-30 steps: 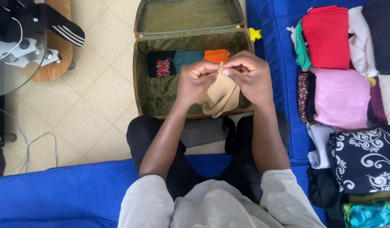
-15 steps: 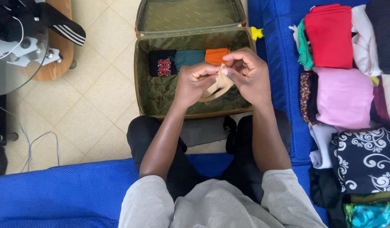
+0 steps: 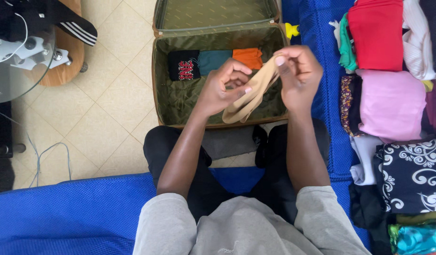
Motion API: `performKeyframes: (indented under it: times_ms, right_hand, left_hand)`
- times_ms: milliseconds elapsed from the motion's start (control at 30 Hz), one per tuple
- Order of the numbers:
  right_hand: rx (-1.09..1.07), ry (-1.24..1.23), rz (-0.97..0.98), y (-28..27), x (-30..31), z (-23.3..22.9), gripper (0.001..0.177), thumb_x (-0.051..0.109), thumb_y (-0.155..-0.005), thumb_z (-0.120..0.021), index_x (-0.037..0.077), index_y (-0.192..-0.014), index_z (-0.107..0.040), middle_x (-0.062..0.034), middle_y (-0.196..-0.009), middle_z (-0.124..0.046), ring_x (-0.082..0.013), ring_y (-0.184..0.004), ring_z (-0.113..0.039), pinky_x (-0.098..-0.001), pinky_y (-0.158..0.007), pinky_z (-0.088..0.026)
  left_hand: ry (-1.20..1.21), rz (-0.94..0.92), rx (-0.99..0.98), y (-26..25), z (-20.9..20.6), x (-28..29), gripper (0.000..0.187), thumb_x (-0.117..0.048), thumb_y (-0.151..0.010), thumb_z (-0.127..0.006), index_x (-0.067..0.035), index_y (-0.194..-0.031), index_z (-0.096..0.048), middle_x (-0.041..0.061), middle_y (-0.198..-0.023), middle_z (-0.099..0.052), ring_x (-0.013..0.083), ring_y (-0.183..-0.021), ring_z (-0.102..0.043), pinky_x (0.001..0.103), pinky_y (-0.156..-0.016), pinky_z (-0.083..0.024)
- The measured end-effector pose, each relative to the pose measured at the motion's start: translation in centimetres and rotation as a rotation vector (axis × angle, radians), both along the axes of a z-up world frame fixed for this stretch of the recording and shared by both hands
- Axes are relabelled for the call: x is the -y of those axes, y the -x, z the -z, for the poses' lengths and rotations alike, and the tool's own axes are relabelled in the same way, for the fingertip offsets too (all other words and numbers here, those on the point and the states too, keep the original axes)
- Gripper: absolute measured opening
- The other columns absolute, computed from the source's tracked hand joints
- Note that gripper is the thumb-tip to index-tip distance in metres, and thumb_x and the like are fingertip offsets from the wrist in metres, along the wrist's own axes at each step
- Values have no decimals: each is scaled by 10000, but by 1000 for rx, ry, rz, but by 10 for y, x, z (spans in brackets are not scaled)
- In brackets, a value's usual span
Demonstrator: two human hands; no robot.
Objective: The person folds several pieces of clothing, including a beige cloth, a black and white patterned cloth, a red cloth, and a white and maroon cloth, then places them into an open suitcase.
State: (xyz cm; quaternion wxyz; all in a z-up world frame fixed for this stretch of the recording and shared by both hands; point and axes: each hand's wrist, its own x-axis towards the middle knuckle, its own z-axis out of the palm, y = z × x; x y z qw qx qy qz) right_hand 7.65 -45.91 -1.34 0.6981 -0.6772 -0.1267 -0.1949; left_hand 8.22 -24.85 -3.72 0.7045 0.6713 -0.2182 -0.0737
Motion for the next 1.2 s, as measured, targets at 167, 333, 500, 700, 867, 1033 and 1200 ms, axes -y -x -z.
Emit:
performKeyframes:
  times_ms: [167,333,500,700,867,1033,1200]
  right_hand:
    - [102,-94,75,5,24,-15,201,119,-1117,-709,-58,-1118,-613,-120,-956,-685,-126,-803,-631,-245,-795,-524]
    - [114,-148,-74,12,32,-26,200,139,-1114,-680,-36,-1124,-581,-152,-964,-690,-222,-807,-722,-354,-813,-632]
    - [104,-165,-109,11,41,-22,222,154,-1108,-682,-41,-1126,-579,-156,-1003,-674,-232,-832,-722,-369,-831,-634]
    - [156,-183,56,-9,90,-3,203,162,-1126,-681,-18,-1136,-589,-116,-976,-667,-156,-772,-621,-297,-770,-560]
    - [107,-229,203,-27,116,17,164,145,-1102,-700,-1,-1099,-626,-52,-914,-626,-44,-638,-381,-185,-590,-293]
    - [35,-216,94,-32,105,29,142,130,-1104,-685,4,-1121,-621,-46,-968,-653,-53,-744,-454,-201,-690,-363]
    - [28,-184,70,-35,87,25,135,132,-1116,-668,10,-1134,-614,-55,-1002,-670,-64,-799,-496,-212,-732,-405]
  left_hand:
    - [-197,153,154,-7,20,-2,375,-107,-819,-849,-15,-1119,-643,109,-960,-744,184,-887,-721,322,-826,-569]
    - [-526,178,154,-18,59,-1,334,-182,-758,-870,-14,-989,-697,150,-851,-707,296,-772,-706,413,-708,-517]
    - [-580,206,263,-24,90,-1,301,-169,-746,-870,-19,-977,-748,153,-934,-719,315,-834,-681,430,-720,-521]
    - [-538,25,211,-41,66,-48,231,-137,-794,-900,6,-894,-748,143,-873,-656,252,-818,-629,397,-740,-504]
    - [329,-95,133,-28,41,-91,184,-126,-885,-833,1,-951,-718,101,-1089,-728,173,-1001,-687,316,-888,-562]
    - [414,-421,33,-29,44,-91,207,-144,-987,-790,18,-1045,-676,65,-989,-721,105,-886,-620,264,-857,-509]
    - [412,-428,26,-27,33,-106,205,-147,-1008,-759,26,-1065,-667,68,-1015,-727,104,-915,-629,250,-876,-504]
